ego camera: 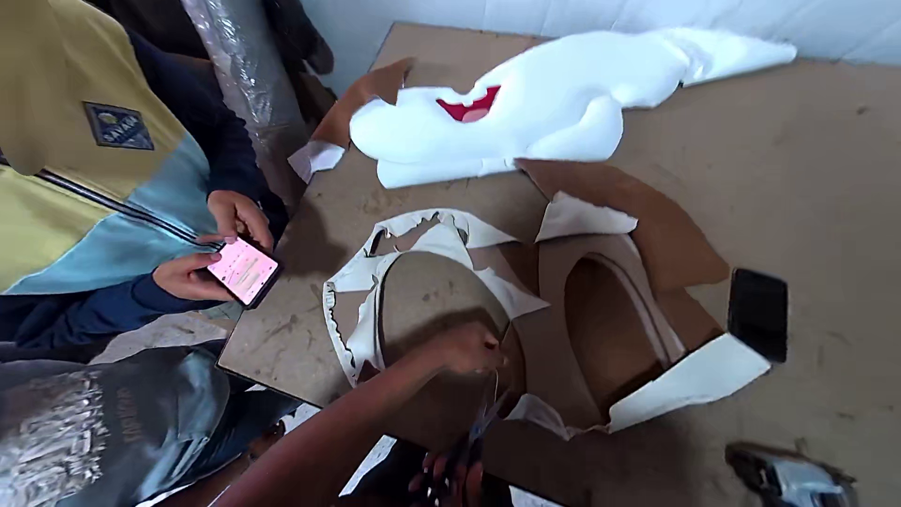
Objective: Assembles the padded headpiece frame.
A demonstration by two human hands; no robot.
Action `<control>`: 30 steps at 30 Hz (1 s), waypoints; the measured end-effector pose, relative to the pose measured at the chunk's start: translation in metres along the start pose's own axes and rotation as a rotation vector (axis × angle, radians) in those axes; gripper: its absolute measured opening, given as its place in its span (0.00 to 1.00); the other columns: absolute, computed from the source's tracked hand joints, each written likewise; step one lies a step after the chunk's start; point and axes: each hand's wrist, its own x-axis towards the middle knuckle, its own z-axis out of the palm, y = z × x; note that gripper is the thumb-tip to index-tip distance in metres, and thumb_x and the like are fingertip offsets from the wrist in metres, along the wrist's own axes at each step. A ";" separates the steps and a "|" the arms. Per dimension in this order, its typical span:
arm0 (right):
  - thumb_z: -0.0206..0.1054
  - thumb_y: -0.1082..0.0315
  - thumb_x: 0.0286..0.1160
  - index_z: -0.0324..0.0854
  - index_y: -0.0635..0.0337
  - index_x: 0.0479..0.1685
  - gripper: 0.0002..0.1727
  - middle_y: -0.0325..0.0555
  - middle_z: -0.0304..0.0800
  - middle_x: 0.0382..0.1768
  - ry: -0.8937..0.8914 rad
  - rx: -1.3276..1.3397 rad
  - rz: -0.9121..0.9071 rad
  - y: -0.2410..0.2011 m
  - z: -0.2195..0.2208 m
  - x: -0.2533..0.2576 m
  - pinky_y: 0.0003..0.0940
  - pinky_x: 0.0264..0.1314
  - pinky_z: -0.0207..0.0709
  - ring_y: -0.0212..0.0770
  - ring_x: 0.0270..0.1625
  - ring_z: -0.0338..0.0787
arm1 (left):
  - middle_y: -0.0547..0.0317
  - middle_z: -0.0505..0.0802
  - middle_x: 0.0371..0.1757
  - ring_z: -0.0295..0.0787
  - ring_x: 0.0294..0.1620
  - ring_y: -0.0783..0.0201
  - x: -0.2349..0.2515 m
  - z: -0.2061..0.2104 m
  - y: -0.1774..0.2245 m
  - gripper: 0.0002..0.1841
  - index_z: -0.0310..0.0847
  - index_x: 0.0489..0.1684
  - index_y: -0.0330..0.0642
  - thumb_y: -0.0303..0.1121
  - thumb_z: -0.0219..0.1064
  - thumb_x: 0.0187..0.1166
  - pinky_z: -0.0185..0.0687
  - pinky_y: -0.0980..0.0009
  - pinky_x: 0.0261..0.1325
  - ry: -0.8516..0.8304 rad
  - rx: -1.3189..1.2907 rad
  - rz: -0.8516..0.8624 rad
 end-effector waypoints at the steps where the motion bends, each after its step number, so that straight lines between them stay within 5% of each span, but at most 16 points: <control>1: 0.50 0.25 0.78 0.82 0.53 0.52 0.38 0.52 0.88 0.55 0.054 0.017 -0.072 0.004 0.005 0.011 0.53 0.46 0.91 0.55 0.53 0.92 | 0.56 0.89 0.29 0.83 0.27 0.65 -0.001 0.002 -0.004 0.19 0.88 0.43 0.38 0.47 0.62 0.87 0.83 0.63 0.36 0.007 0.013 0.018; 7: 0.57 0.31 0.80 0.78 0.60 0.43 0.35 0.52 0.85 0.38 0.310 0.000 -0.273 0.002 0.018 0.066 0.43 0.29 0.89 0.46 0.31 0.90 | 0.56 0.90 0.28 0.83 0.25 0.64 -0.004 0.014 -0.024 0.19 0.89 0.41 0.39 0.47 0.63 0.87 0.82 0.63 0.34 0.068 -0.097 0.032; 11: 0.55 0.39 0.88 0.79 0.64 0.38 0.32 0.51 0.86 0.30 0.411 -0.095 -0.306 0.010 0.027 0.060 0.35 0.14 0.81 0.41 0.18 0.83 | 0.57 0.88 0.26 0.80 0.22 0.67 -0.004 0.019 -0.033 0.18 0.88 0.41 0.39 0.46 0.65 0.86 0.78 0.69 0.28 0.081 -0.247 0.035; 25: 0.57 0.46 0.89 0.79 0.67 0.36 0.29 0.55 0.85 0.30 0.331 0.026 -0.317 -0.002 0.020 0.058 0.34 0.14 0.80 0.42 0.18 0.83 | 0.57 0.86 0.26 0.77 0.20 0.68 -0.010 0.018 -0.031 0.16 0.89 0.43 0.37 0.43 0.63 0.88 0.75 0.72 0.25 0.074 -0.344 0.056; 30: 0.55 0.41 0.89 0.79 0.65 0.39 0.30 0.53 0.85 0.32 0.291 0.098 -0.284 -0.011 0.015 0.065 0.37 0.18 0.84 0.43 0.22 0.86 | 0.57 0.87 0.26 0.78 0.21 0.68 -0.014 0.017 -0.027 0.15 0.89 0.42 0.38 0.42 0.63 0.88 0.75 0.73 0.25 0.077 -0.342 0.061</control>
